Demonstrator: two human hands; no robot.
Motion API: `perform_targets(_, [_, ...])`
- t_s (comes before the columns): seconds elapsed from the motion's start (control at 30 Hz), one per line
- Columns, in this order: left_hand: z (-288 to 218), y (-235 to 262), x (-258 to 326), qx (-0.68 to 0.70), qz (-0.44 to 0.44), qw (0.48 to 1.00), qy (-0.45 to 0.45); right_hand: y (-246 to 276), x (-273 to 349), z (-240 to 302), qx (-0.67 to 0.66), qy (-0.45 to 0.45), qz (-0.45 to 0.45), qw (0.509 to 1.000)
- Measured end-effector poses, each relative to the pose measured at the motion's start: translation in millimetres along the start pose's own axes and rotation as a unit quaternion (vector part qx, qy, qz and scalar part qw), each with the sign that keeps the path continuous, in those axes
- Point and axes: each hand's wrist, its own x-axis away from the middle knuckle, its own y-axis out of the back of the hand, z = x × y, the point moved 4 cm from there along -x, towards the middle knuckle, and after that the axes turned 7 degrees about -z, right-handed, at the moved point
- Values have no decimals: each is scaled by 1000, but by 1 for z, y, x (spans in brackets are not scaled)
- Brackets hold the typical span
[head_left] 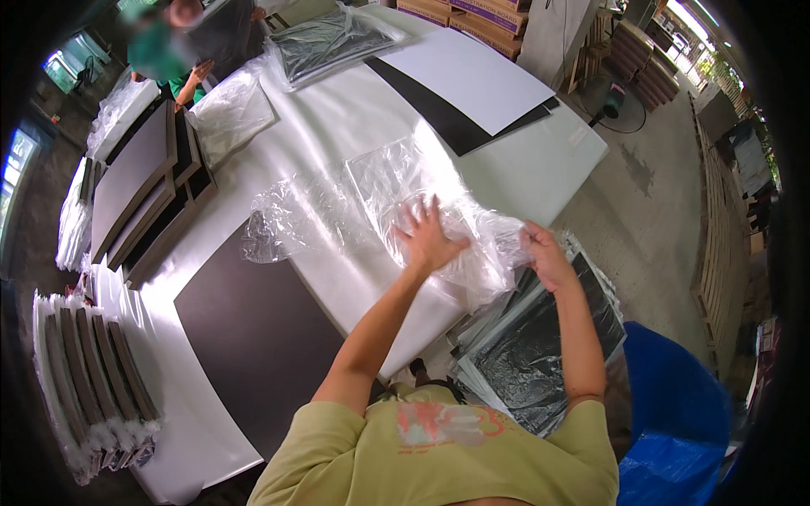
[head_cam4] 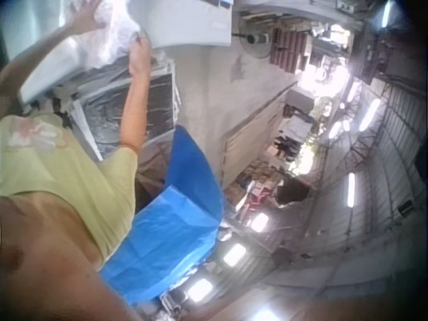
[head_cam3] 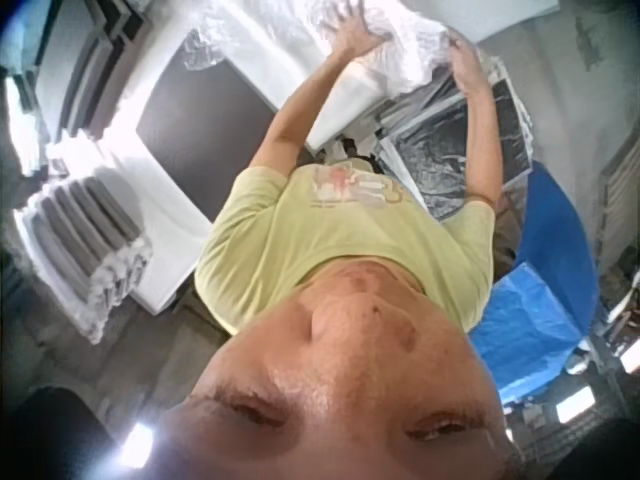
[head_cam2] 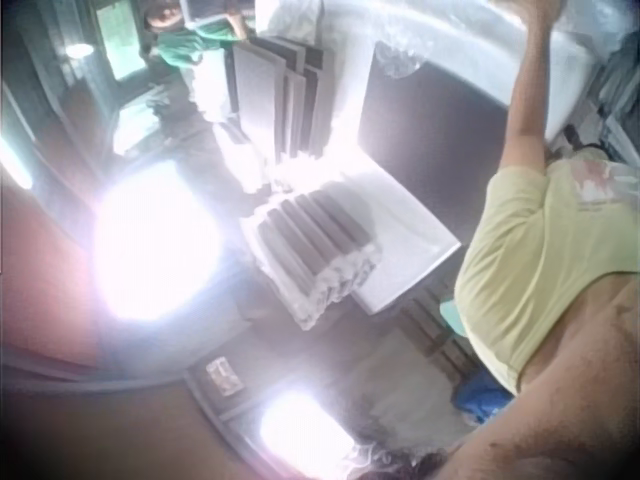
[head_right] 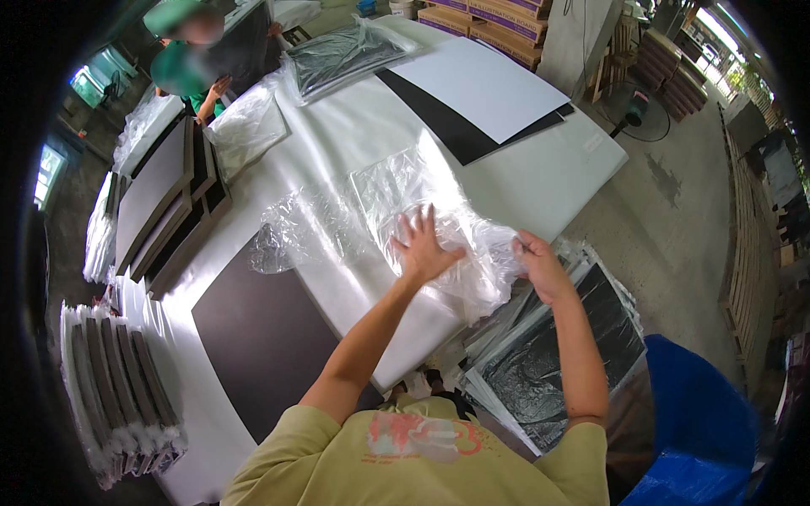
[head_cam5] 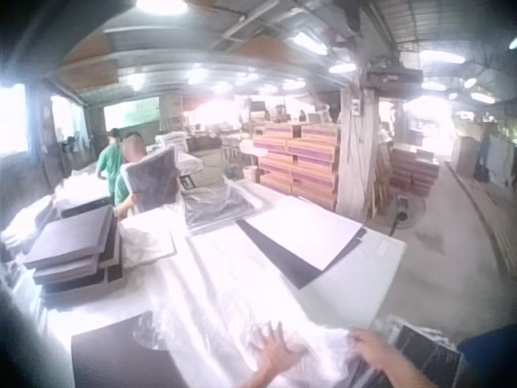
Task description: The person wraps individual black panels in plastic bags, folding the bag edges and stacking them on the table.
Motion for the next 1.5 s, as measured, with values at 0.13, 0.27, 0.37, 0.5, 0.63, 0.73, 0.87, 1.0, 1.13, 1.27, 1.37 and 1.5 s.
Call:
perform_targets(0.13, [-60, 5, 36, 142, 27, 987, -65, -33, -12, 18, 81, 159, -22, 984])
perform_targets(0.27, [-57, 11, 30, 157, -44, 986, -44, -47, 3, 50, 279, 203, -24, 938])
perform_targets(0.37, [-63, 31, 35, 135, -98, 966, -197, -18, 0, 63, -126, 188, -110, 968])
perform_targets(0.5, [-61, 15, 47, 55, -117, 955, -266, -16, -23, 64, 28, 151, -40, 987])
perform_targets(0.63, [-62, 23, 21, 26, -140, 982, -127, -67, -2, 69, 405, 228, 17, 885])
perform_targets(0.73, [-46, 32, 1, 15, -175, 980, -93, -104, 38, 98, 499, 226, 36, 836])
perform_targets(0.87, [-39, 46, -15, -8, -148, 987, -56, -82, 67, 113, 330, 286, -63, 897])
perform_targets(1.0, [-35, 74, -45, -65, -144, 987, -37, -65, 86, 132, -62, 310, -65, 946])
perform_targets(1.13, [2, 74, -92, -15, -120, 993, 19, -72, 111, 158, -121, 381, -53, 915])
perform_targets(1.27, [-4, 70, -109, -121, -107, 986, -40, -63, 122, 210, -175, 506, -92, 840])
perform_targets(1.37, [-36, 88, -109, -218, -161, 955, -120, -40, 140, 228, -171, 562, -95, 803])
perform_targets(1.5, [-15, 121, -131, -321, -209, 910, -157, -2, 159, 230, -156, 578, -143, 788])
